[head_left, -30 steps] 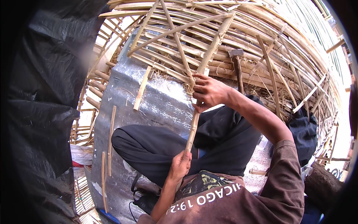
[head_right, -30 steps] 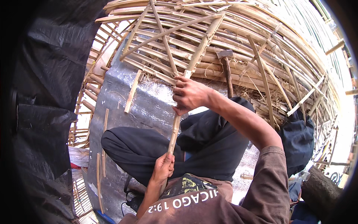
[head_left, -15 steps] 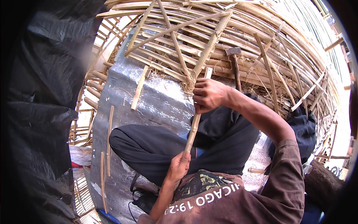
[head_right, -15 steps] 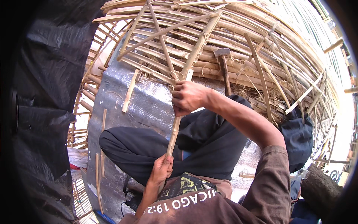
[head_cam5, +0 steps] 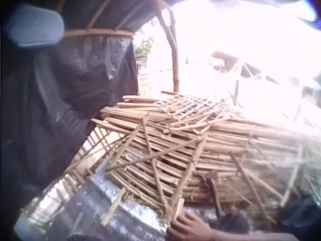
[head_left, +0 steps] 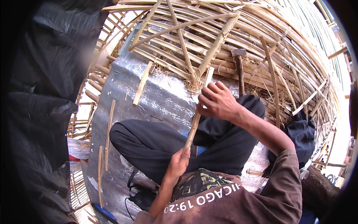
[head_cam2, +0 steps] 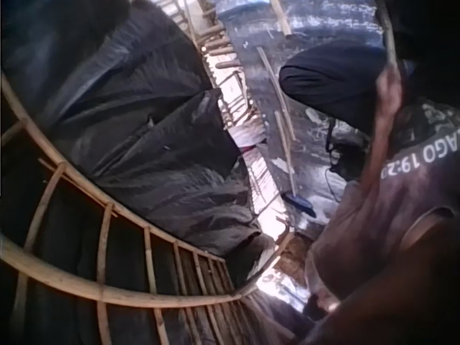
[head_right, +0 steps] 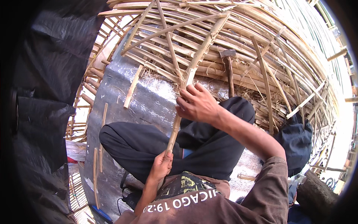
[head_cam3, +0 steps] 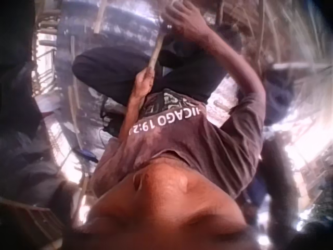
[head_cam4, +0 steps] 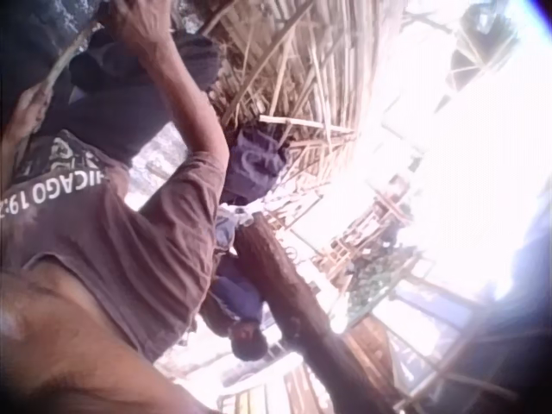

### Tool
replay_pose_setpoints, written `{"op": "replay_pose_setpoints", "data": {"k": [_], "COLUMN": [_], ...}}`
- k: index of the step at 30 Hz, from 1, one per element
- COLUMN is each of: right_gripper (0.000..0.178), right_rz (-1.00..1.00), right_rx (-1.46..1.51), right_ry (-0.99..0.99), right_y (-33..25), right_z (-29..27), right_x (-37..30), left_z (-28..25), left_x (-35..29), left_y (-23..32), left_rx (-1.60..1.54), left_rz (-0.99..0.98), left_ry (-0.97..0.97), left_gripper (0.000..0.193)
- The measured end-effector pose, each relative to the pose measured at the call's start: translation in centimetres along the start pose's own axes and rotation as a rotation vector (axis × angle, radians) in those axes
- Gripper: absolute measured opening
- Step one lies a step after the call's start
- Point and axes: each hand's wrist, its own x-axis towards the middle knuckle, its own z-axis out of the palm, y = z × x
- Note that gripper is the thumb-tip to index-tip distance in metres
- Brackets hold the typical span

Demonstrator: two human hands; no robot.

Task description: The person assembles a bamboo lattice structure by hand and using a hammer. They weave thin bamboo strips through thicker poles and tap them into position.

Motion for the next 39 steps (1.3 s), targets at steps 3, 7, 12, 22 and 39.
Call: {"op": "replay_pose_setpoints", "data": {"k": [3,7,12,22,39], "right_gripper": [0.020,0.018,0.016,0.017,0.015], "right_rz": [0.126,0.343,0.539,0.641,0.798], "right_rx": [-0.036,-0.097,0.002,0.152,0.409], "right_ry": [-0.036,-0.099,0.038,0.082,0.074], "right_y": [-1.0,-3.3,-5.1,-5.8,-5.5], "right_z": [1.2,1.5,3.3,5.8,6.9], "right_x": [-1.3,-1.3,-1.6,-1.4,-2.0], "left_z": [0.3,0.4,1.0,0.9,0.7], "left_x": [0.6,0.9,1.0,1.3,1.9], "left_y": [-0.8,-1.2,-0.1,0.4,-0.2], "left_rx": [0.184,0.381,0.521,0.580,0.575], "left_rz": [0.091,0.189,0.234,0.238,0.188], "left_ry": [0.080,0.194,0.297,0.358,0.357], "left_gripper": [0.042,0.047,0.045,0.045,0.047]}}
